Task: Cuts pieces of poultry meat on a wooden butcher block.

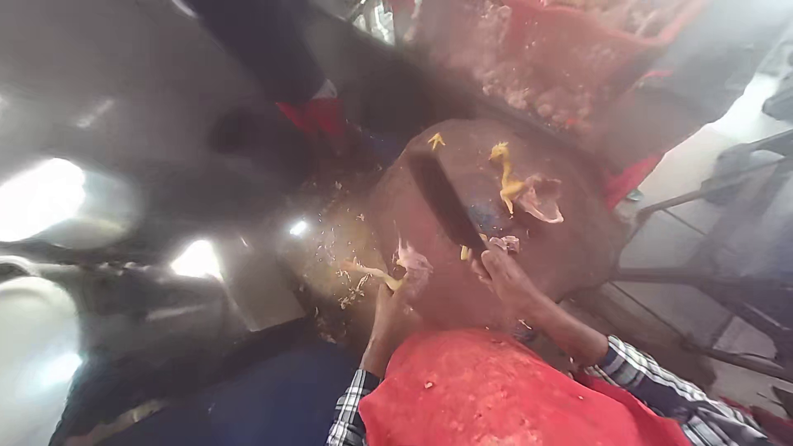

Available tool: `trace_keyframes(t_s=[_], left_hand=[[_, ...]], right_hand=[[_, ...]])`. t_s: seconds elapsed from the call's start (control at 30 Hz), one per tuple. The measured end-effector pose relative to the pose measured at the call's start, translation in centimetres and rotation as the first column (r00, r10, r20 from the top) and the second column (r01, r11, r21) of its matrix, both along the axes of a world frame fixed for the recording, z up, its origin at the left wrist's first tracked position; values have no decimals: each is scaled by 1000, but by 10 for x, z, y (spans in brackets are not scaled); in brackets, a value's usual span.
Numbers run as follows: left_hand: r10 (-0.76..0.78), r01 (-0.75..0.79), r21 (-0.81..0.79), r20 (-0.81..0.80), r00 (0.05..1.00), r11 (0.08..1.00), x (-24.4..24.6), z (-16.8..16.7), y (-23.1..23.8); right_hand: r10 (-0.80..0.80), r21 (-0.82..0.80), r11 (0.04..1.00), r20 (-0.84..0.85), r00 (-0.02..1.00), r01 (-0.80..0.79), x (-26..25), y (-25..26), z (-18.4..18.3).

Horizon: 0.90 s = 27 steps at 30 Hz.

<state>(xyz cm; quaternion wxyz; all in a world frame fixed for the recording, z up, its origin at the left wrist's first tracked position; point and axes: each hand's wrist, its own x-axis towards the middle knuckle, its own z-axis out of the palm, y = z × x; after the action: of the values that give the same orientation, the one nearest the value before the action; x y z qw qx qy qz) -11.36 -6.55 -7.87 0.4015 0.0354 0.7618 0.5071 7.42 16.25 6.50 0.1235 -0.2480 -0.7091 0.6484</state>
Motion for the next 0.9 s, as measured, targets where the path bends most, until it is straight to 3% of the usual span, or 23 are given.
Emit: trace_keyframes(t_s=[0.1,0.17,0.2,0.23,0.3,0.37,0.4,0.47,0.53,0.67,0.8,0.87,0.9], left_hand=[[22,-22,-53,-6,1000,998,13,-11,-6],[4,-7,-93,-35,999,996,14,-15,-4],[-5,0,-112,-50,999,994,14,-19,-2],[-22,12,-141,-71,997,990,14,-23,-2],[-53,33,-176,-112,992,984,12,-26,-1],[-28,6,-177,-124,992,984,13,-27,-5],[-1,-18,-156,-120,993,988,12,-26,-11],[36,-45,-113,-77,996,993,14,-22,-29],[18,-19,-94,-11,1000,995,16,-18,-41],[-187,195,-127,67,980,973,30,-15,-45],[-381,388,-143,76,921,910,50,-18,-30],[-425,435,-137,92,900,890,58,-19,-24],[-435,445,-120,97,895,888,61,-20,-22]], right_hand=[[12,17,1000,-317,948,-8,-22,-15,61],[-13,51,998,-420,907,38,-36,-33,53],[-11,91,995,-398,917,51,-36,-43,31],[33,177,984,-323,946,26,-30,-53,-3],[164,246,951,107,981,-186,-8,-63,-68],[232,106,934,547,804,-341,-1,-61,-111],[269,33,929,627,732,-369,-4,-56,-116],[294,-20,927,660,691,-375,-5,-46,-107],[226,101,916,670,707,-388,-6,-37,-85],[161,251,912,510,845,-325,-18,-35,-27],[282,269,915,106,954,-300,-32,-42,37],[316,288,914,-63,947,-286,-31,-51,34],[299,293,919,-81,951,-264,-26,-57,16]])
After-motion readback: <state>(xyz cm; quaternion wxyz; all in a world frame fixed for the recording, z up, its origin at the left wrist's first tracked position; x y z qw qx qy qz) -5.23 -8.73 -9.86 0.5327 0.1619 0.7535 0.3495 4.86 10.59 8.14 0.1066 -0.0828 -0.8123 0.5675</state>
